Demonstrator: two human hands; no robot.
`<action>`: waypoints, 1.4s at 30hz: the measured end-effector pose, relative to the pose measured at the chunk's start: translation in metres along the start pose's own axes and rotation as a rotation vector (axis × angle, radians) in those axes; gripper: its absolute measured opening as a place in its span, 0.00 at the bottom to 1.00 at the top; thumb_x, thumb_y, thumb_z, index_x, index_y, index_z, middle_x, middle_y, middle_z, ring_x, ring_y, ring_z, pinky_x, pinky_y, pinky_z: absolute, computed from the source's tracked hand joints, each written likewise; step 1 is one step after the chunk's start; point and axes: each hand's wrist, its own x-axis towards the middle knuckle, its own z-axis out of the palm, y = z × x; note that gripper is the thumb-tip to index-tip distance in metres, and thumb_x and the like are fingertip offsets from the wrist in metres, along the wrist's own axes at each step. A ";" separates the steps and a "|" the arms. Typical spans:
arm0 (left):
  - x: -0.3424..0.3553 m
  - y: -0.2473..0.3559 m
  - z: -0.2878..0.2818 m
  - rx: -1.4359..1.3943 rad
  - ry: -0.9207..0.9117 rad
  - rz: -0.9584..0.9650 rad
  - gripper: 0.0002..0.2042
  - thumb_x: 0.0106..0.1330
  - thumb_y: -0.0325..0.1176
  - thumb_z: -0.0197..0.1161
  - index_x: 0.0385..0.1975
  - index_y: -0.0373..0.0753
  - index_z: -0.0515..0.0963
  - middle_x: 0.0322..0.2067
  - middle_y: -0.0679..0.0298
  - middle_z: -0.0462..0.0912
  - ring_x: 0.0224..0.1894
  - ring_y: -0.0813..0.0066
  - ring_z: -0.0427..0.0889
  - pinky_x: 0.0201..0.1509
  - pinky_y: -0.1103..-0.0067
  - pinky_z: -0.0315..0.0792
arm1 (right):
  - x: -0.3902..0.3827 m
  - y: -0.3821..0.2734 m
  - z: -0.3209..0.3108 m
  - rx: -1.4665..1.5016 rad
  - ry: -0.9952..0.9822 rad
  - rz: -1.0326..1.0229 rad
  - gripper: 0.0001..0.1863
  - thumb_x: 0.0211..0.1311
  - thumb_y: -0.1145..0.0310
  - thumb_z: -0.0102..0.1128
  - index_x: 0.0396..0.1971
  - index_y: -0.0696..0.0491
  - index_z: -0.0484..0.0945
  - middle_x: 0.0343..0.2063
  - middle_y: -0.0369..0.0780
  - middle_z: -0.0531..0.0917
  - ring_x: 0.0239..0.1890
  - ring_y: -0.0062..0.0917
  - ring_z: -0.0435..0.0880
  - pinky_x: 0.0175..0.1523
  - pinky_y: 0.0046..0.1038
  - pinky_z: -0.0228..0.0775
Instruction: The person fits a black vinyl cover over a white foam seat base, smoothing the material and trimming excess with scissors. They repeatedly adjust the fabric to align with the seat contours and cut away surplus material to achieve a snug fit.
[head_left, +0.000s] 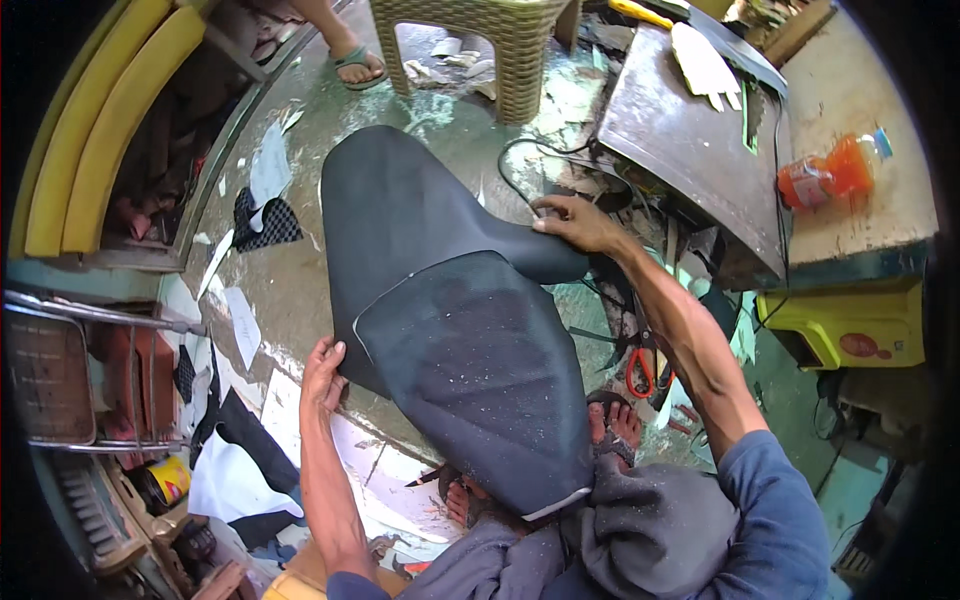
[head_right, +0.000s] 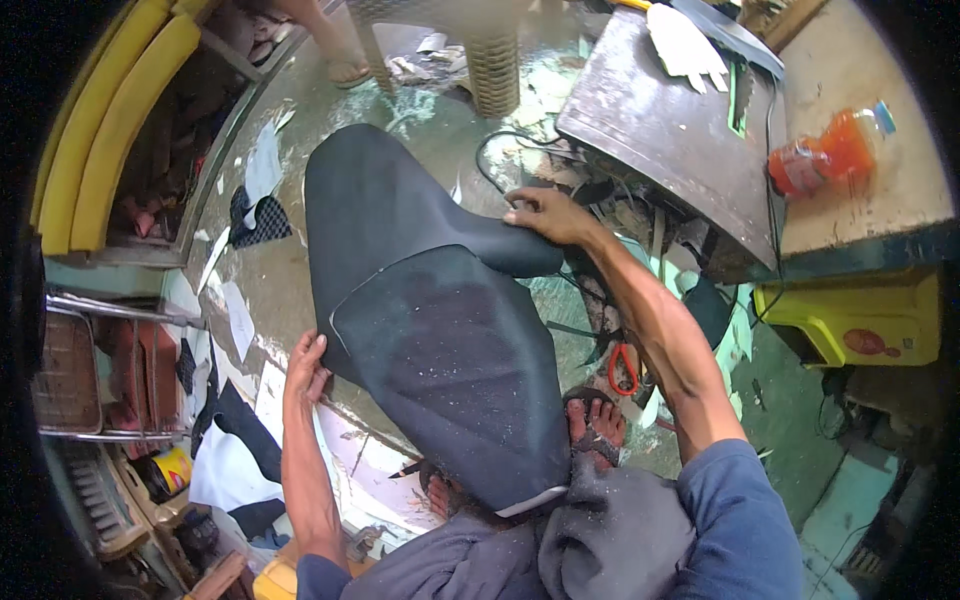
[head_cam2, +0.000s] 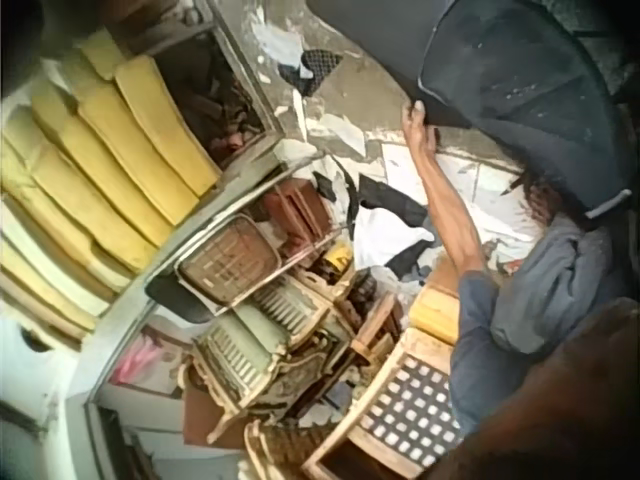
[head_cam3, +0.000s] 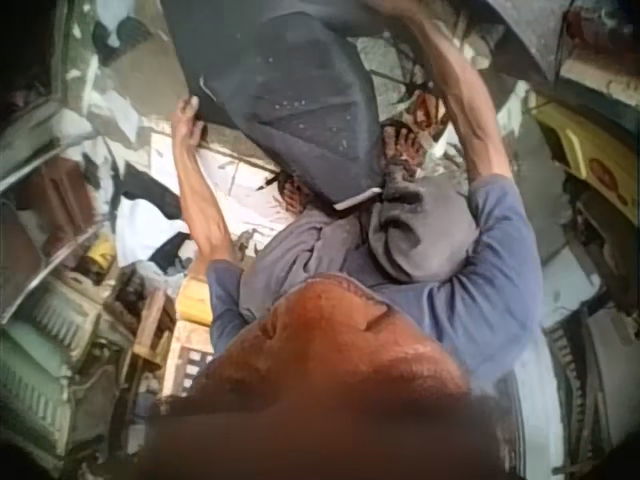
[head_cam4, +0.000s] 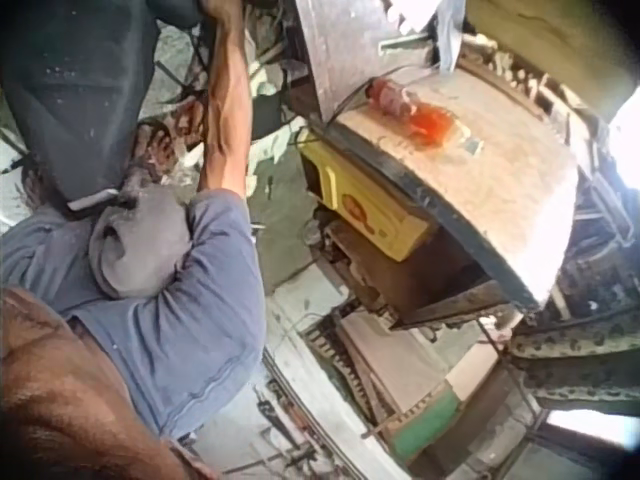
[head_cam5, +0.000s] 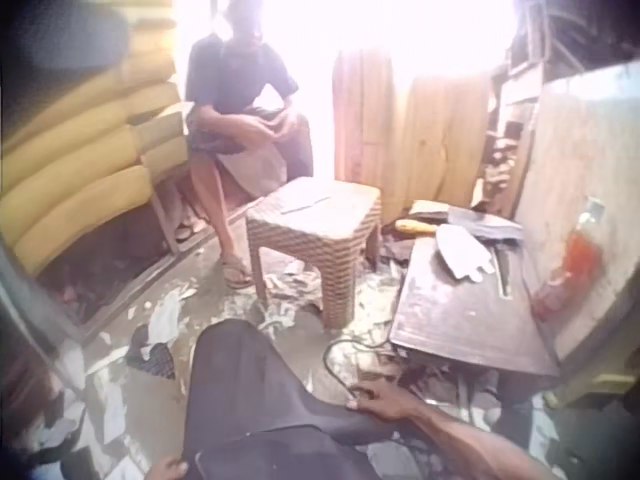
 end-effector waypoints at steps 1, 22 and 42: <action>-0.004 -0.003 -0.002 -0.029 -0.002 0.001 0.24 0.71 0.31 0.66 0.63 0.35 0.65 0.48 0.56 0.84 0.46 0.65 0.87 0.46 0.65 0.86 | 0.001 0.001 0.003 -0.011 -0.053 0.016 0.39 0.62 0.44 0.68 0.65 0.55 0.75 0.50 0.47 0.83 0.52 0.32 0.81 0.57 0.32 0.71; -0.053 -0.053 0.026 0.414 0.312 -0.020 0.36 0.61 0.19 0.60 0.72 0.34 0.57 0.43 0.61 0.82 0.44 0.68 0.82 0.51 0.72 0.77 | -0.072 0.002 0.061 -0.162 0.276 0.030 0.37 0.58 0.64 0.71 0.67 0.56 0.69 0.48 0.49 0.81 0.51 0.40 0.81 0.57 0.39 0.74; -0.030 0.044 0.193 1.606 -0.013 0.794 0.33 0.69 0.38 0.63 0.75 0.45 0.62 0.74 0.48 0.59 0.77 0.47 0.55 0.78 0.52 0.50 | -0.114 -0.046 0.086 -0.068 0.275 -0.142 0.39 0.70 0.46 0.60 0.67 0.63 0.68 0.68 0.54 0.71 0.71 0.46 0.68 0.76 0.40 0.59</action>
